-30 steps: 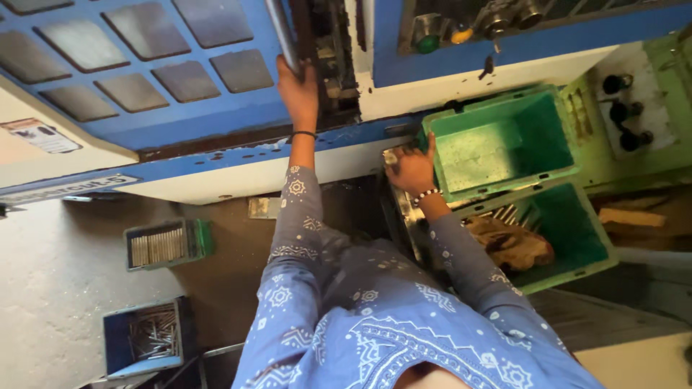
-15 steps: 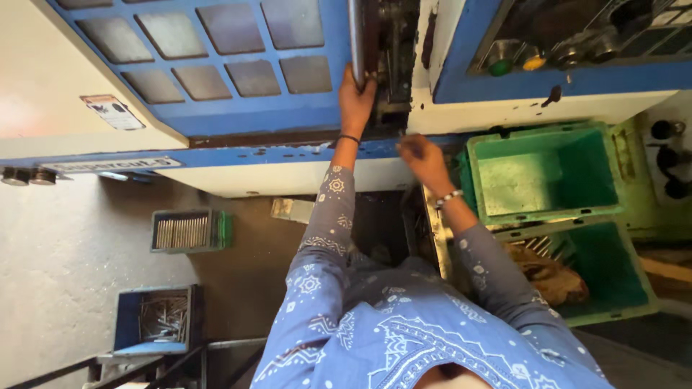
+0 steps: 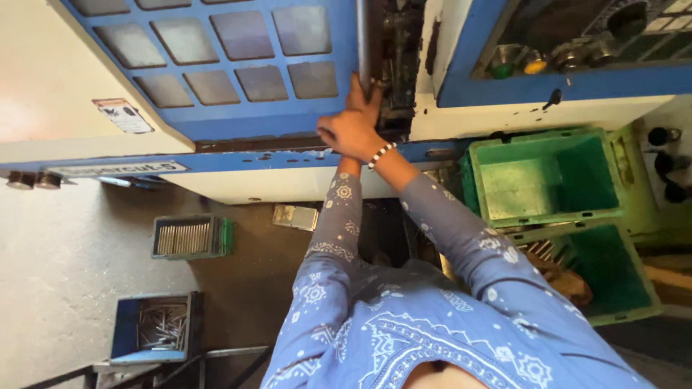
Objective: The person transfers metal rods from a blue bin into a green crate, then places them into a machine tray. They wipe the machine door with a cloth and handle small metal pieces.
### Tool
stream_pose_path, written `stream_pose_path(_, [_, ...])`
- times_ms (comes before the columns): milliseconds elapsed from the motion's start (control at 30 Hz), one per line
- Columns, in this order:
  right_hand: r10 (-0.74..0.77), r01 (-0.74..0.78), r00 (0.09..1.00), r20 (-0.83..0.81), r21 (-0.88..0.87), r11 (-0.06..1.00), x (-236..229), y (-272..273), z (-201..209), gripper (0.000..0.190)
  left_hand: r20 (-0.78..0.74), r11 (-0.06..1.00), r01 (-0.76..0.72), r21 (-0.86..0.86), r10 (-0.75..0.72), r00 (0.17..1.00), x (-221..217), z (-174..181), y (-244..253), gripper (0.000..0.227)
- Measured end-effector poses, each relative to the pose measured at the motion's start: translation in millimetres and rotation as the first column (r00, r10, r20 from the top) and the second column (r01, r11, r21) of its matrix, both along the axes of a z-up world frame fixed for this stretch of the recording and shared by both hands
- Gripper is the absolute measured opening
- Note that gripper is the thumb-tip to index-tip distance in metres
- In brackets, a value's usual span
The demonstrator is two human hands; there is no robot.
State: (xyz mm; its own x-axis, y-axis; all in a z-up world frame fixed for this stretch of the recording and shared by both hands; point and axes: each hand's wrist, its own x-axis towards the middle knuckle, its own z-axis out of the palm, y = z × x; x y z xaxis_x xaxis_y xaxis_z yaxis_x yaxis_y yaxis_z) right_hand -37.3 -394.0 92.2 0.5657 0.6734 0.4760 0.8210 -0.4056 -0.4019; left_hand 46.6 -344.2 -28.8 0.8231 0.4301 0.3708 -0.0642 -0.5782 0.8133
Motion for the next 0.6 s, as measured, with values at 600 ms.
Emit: stream_pose_path(600, [0.024, -0.028, 0.997, 0.069, 0.045, 0.999, -17, -30, -9, 0.024, -0.097, 0.998, -0.059, 0.021, 0.061, 0.993, -21, 31, -16, 0.041])
